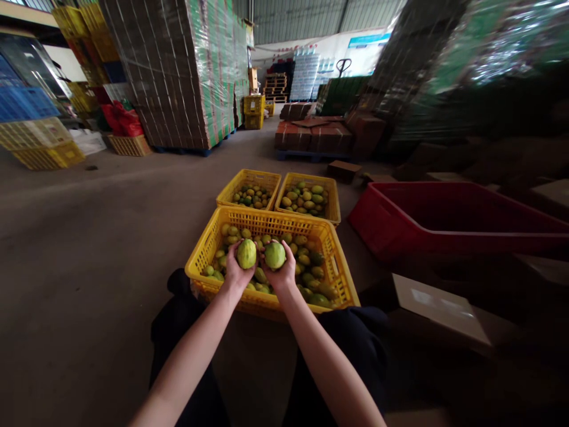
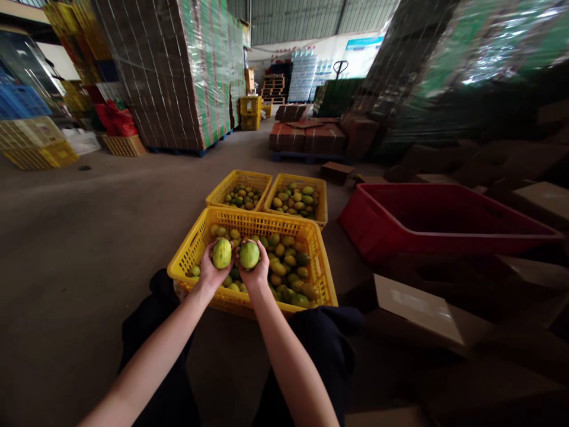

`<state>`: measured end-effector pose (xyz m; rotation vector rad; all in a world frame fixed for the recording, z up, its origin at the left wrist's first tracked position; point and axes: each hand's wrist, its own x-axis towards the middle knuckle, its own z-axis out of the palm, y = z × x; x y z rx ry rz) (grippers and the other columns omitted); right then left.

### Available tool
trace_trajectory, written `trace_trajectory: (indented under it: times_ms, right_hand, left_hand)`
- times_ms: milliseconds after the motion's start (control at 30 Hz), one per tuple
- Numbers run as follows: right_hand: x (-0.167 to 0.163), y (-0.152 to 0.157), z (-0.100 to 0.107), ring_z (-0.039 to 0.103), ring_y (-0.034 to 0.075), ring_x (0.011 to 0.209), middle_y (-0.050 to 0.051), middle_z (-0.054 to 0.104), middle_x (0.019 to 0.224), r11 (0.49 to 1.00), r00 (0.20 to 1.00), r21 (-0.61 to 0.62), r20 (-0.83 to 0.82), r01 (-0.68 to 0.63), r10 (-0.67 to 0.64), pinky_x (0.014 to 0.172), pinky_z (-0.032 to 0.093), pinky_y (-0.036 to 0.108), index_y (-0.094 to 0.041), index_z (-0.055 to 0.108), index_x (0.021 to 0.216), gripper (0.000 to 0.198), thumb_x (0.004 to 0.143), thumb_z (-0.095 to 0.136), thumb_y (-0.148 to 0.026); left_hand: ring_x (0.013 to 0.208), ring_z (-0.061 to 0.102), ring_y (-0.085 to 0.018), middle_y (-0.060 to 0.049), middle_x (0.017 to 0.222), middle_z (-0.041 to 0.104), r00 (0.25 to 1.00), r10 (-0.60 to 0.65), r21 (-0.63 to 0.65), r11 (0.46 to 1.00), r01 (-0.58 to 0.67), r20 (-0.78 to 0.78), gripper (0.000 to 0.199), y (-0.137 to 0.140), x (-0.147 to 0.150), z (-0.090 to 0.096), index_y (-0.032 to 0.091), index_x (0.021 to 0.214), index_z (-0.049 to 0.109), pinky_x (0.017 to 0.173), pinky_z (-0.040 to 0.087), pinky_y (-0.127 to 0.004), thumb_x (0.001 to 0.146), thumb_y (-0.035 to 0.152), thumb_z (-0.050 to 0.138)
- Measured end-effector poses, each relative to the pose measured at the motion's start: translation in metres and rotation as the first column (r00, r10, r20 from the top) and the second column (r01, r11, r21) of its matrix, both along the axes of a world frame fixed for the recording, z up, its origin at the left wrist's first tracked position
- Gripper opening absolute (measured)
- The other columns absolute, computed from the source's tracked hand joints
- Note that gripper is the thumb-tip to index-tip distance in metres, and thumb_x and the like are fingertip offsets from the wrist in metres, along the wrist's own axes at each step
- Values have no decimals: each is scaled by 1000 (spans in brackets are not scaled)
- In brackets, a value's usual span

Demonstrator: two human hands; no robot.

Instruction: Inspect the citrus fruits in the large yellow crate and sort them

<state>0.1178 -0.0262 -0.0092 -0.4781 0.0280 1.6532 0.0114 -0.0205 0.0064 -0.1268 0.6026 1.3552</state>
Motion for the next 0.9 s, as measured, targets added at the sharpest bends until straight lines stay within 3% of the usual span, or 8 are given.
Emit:
trace_trajectory:
  times_ms: [267,467,700,900]
  right_hand:
    - [0,-1,2,66,15,59,0,72,69,1000,1000,1,15,-2,2,50,53,23,-19,65,78,10,76,65,-29]
    - [2,-7,11,63,14,56,0,70,71,985,996,152,27,-86,82,44,49,22,-20,62,71,15,78,64,-33]
    - [12,-18,25,59,14,49,3,69,68,908,958,323,186,-268,217,35,42,21,-17,64,76,18,77,60,-35]
    - [21,-20,21,53,14,38,1,62,58,820,926,452,295,-351,234,29,40,23,-19,53,62,27,73,64,-41]
  left_hand:
    - [71,69,-16,-2,73,70,1000,-13,3,1000,13,18,17,0,-1,-2,21,80,67,70,54,-26,85,19,51]
    - [64,66,-14,-1,69,68,992,-95,51,995,91,84,17,-7,-6,3,19,73,65,61,53,-24,84,20,53]
    - [48,58,-15,-4,54,57,940,-316,241,909,340,-131,44,-11,-14,11,16,52,58,45,47,-25,92,29,45]
    - [45,59,-18,-6,51,54,875,-430,245,844,477,-222,46,-15,-18,12,15,47,58,48,49,-30,90,26,46]
